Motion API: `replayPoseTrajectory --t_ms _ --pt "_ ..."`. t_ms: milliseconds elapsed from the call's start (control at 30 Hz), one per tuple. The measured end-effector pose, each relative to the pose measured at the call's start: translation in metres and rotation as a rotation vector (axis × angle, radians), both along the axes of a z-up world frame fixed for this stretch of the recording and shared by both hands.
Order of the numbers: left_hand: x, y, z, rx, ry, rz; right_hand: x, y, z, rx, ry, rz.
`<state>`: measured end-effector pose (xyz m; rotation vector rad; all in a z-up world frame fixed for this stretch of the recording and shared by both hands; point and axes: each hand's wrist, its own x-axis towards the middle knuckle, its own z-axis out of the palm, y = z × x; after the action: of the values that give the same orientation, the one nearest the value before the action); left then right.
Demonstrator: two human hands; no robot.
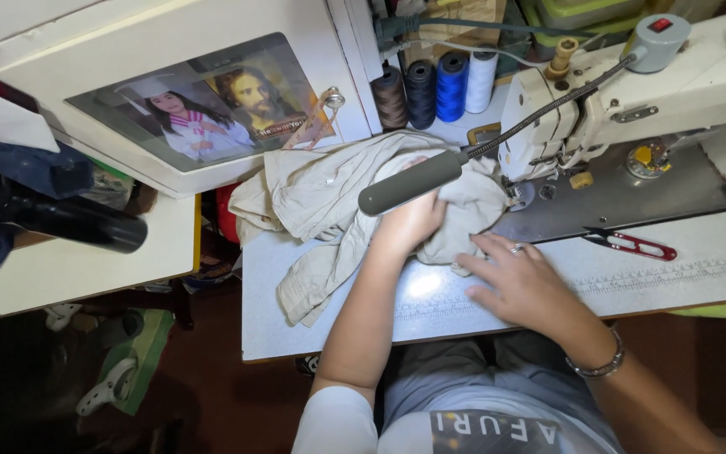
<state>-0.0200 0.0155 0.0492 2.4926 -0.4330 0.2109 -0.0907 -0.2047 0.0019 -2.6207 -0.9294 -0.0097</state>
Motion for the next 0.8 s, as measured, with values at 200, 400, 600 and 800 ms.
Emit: replayPoseTrajectory --t_ms 200,400,600,800 --pt "-0.007 -0.007 -0.004 0.027 -0.193 -0.027 0.017 0.048 0.017 -0.249 0.165 0.055" --pt "-0.013 -0.017 -0.023 0.129 -0.242 -0.065 0.027 0.062 -0.013 -0.239 0.115 0.093" --pt "-0.011 0.001 -0.022 0.071 -0.192 -0.160 0.022 0.072 -0.049 -0.199 0.070 0.180" --pt "-0.025 -0.007 -0.016 0.118 0.084 -0.298 -0.008 -0.002 -0.010 0.040 0.269 0.139"
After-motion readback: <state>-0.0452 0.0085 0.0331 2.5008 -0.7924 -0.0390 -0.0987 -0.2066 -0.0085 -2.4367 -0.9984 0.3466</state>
